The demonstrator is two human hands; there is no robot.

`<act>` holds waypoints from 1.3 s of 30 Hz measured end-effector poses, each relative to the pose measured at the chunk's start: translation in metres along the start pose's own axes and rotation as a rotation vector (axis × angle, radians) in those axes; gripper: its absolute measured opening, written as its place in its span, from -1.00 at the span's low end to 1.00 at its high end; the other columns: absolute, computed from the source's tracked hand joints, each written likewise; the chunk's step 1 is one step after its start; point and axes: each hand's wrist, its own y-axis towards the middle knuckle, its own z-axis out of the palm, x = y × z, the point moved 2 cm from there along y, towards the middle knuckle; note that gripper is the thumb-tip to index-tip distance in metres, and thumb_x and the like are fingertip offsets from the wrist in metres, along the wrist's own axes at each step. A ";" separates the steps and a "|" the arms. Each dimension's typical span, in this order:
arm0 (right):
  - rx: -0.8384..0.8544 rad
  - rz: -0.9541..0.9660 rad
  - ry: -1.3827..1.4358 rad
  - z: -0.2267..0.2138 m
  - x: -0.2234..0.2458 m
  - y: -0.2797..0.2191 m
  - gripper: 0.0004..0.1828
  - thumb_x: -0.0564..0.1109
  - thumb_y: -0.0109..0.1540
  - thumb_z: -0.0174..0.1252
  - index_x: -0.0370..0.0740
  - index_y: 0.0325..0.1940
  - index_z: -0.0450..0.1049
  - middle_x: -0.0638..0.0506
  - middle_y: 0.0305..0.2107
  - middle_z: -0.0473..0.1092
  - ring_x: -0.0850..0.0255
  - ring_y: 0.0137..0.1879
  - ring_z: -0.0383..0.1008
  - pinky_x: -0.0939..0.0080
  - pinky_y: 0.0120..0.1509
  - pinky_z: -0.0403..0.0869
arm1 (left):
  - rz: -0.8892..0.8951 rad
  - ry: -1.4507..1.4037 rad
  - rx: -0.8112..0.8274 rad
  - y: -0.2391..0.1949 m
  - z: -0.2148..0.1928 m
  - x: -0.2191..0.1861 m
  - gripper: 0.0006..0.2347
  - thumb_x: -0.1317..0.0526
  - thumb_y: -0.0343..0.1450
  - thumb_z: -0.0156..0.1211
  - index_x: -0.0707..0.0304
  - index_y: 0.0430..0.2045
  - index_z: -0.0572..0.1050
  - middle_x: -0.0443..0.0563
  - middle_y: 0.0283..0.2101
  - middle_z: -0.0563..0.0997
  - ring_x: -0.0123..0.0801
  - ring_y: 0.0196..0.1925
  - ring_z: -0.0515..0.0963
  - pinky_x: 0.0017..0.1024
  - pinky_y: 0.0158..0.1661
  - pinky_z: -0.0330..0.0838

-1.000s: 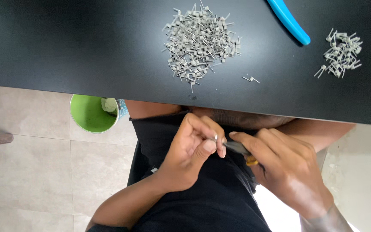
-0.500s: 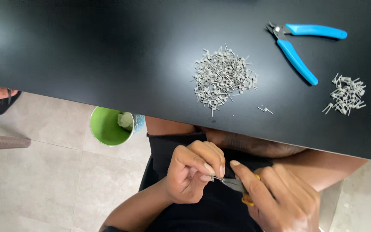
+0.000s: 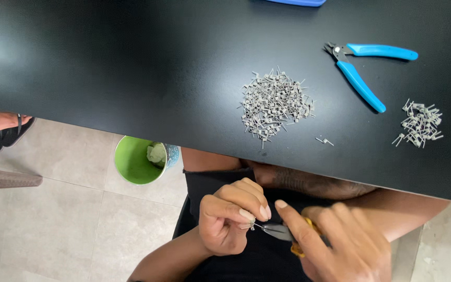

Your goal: The person sits on the floor and uses pliers to trim the legs of small metal pins one by one. They pick each pin from a pile on the table, trim it, and place it into a separate pile.

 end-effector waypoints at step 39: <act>0.000 0.074 0.212 0.016 0.008 -0.028 -0.61 -0.28 0.34 -0.20 -0.22 0.08 0.53 0.01 -0.37 0.43 0.13 -0.43 0.29 0.12 -0.31 0.23 | 0.136 0.397 0.405 0.003 -0.035 -0.010 -0.97 0.28 0.55 0.10 0.13 -0.23 0.39 -0.03 -0.20 0.60 -0.21 -0.20 0.67 -0.17 -0.08 0.51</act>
